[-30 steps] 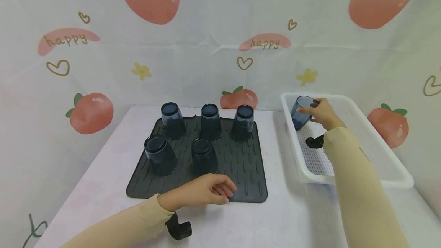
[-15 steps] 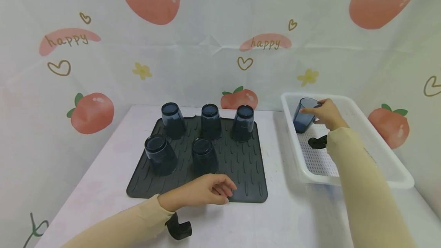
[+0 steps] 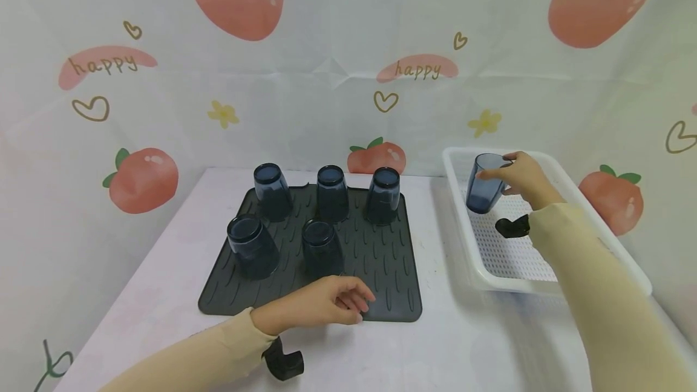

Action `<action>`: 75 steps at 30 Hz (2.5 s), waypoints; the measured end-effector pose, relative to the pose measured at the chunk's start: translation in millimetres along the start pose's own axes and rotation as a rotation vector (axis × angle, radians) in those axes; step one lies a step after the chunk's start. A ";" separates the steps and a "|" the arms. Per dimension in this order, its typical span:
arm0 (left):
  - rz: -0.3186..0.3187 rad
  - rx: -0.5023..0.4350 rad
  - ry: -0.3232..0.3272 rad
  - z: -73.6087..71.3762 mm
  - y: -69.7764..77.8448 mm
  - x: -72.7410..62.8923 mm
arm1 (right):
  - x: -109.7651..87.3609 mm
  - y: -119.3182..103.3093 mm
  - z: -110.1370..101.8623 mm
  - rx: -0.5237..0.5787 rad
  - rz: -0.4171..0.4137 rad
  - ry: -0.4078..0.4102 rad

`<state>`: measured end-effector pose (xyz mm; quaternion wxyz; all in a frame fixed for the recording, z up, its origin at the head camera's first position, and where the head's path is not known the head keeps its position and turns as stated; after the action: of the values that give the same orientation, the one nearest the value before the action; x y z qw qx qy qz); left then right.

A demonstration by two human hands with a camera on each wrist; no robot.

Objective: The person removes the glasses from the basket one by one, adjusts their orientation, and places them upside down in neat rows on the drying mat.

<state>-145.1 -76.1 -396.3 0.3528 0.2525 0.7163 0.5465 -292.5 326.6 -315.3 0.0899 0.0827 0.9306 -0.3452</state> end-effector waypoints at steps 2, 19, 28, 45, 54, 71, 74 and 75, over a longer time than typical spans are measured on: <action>0.001 0.001 -0.001 0.1 0.6 0.0 | -4.1 -3.1 -3.2 0.004 -0.007 0.019; 0.012 -0.002 -0.004 -0.1 1.7 -0.3 | -38.3 -20.1 -19.3 0.118 -0.060 0.185; 0.007 0.011 -0.004 -0.2 -0.6 -1.4 | -50.8 -27.2 -16.1 0.457 -0.111 0.283; 0.004 -0.016 0.001 -0.5 -5.2 -0.2 | -91.5 -49.3 5.2 0.995 -0.374 0.302; 0.000 -0.020 -0.006 0.9 -7.6 0.0 | -106.3 -59.2 23.4 1.125 -0.454 0.233; -0.002 -0.024 0.011 0.9 -5.4 0.3 | -128.2 -65.4 60.5 1.140 -0.486 0.108; 0.002 -0.026 0.007 0.9 -6.5 0.5 | -131.6 -64.1 66.1 1.077 -0.482 0.091; 0.003 -0.025 0.005 0.9 -7.0 0.6 | -132.8 -63.6 68.0 1.055 -0.479 0.087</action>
<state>-144.7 -77.1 -403.3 0.3533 0.2477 0.7099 0.5567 -169.9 222.1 -296.3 -0.0825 -0.0825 0.6283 -0.7692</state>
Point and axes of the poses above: each hand's wrist, its own x-axis towards the middle knuckle, its own z-axis out of the palm, y = z × x, the point moved 1 cm from there along x, towards the middle knuckle, and after that the axes turned 8 degrees about -x, right-handed, at the moved point
